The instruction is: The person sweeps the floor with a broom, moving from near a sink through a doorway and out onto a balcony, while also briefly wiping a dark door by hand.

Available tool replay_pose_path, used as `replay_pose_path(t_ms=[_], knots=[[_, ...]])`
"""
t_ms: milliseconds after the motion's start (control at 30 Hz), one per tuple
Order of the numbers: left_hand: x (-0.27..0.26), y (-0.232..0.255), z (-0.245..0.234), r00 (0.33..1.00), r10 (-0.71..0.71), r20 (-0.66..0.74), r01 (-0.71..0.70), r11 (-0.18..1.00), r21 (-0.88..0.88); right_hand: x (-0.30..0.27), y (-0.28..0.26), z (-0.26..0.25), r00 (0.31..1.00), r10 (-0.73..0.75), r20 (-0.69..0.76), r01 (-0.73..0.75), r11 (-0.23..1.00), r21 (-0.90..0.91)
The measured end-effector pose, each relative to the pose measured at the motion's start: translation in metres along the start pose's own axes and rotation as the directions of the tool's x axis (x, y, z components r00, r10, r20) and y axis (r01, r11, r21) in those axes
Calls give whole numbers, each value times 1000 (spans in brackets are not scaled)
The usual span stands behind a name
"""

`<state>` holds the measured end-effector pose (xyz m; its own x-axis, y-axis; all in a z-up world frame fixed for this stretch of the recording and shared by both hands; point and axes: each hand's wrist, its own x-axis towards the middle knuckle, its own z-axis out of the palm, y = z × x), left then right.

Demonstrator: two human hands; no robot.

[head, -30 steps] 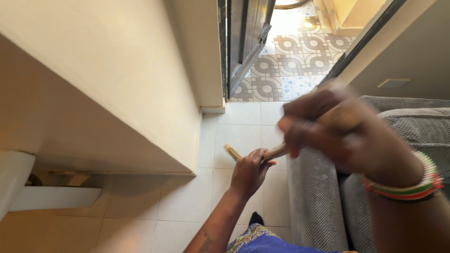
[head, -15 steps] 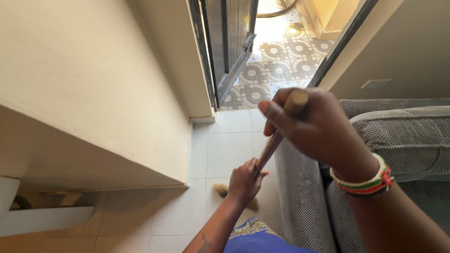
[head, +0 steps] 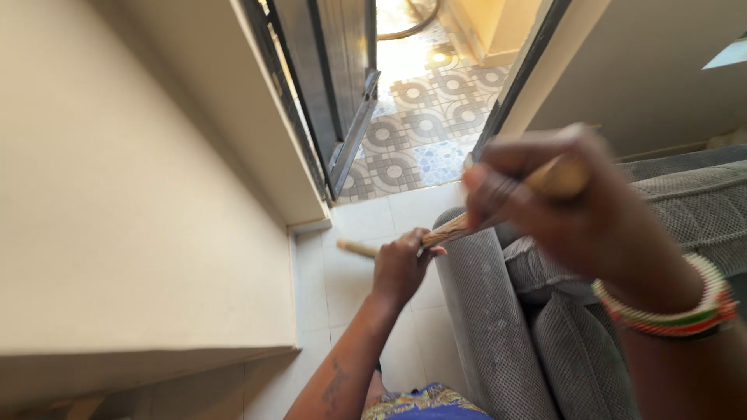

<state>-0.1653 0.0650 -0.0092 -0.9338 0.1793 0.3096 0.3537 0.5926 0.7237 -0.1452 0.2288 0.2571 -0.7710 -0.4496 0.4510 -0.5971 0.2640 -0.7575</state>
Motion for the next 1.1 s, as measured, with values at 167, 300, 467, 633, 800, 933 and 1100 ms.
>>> replay_pose_path(t_ms=[167,300,467,633,800,933,1100], knots=[[30,8,-4,969,-78,234,61,995,79,62,30,-27,932,361,-43,-362,931,-34],[57,-22,0,953,-78,294,85,996,-9,104,67,-7,915,403,-36,-404,906,-129],[109,-96,13,961,-95,261,105,994,-23,135,104,33,936,352,20,-346,928,-139],[171,-171,34,997,64,51,-64,998,-2,157,130,68,970,238,56,-209,926,-316],[224,-193,22,995,18,98,-13,999,-51,179,137,75,960,271,66,-213,866,-452],[253,-168,-28,972,119,202,-120,993,-5,205,123,44,992,-97,-82,86,987,-135],[245,-134,-102,858,-21,513,-98,974,204,237,99,35,929,215,-302,-281,940,-193]])
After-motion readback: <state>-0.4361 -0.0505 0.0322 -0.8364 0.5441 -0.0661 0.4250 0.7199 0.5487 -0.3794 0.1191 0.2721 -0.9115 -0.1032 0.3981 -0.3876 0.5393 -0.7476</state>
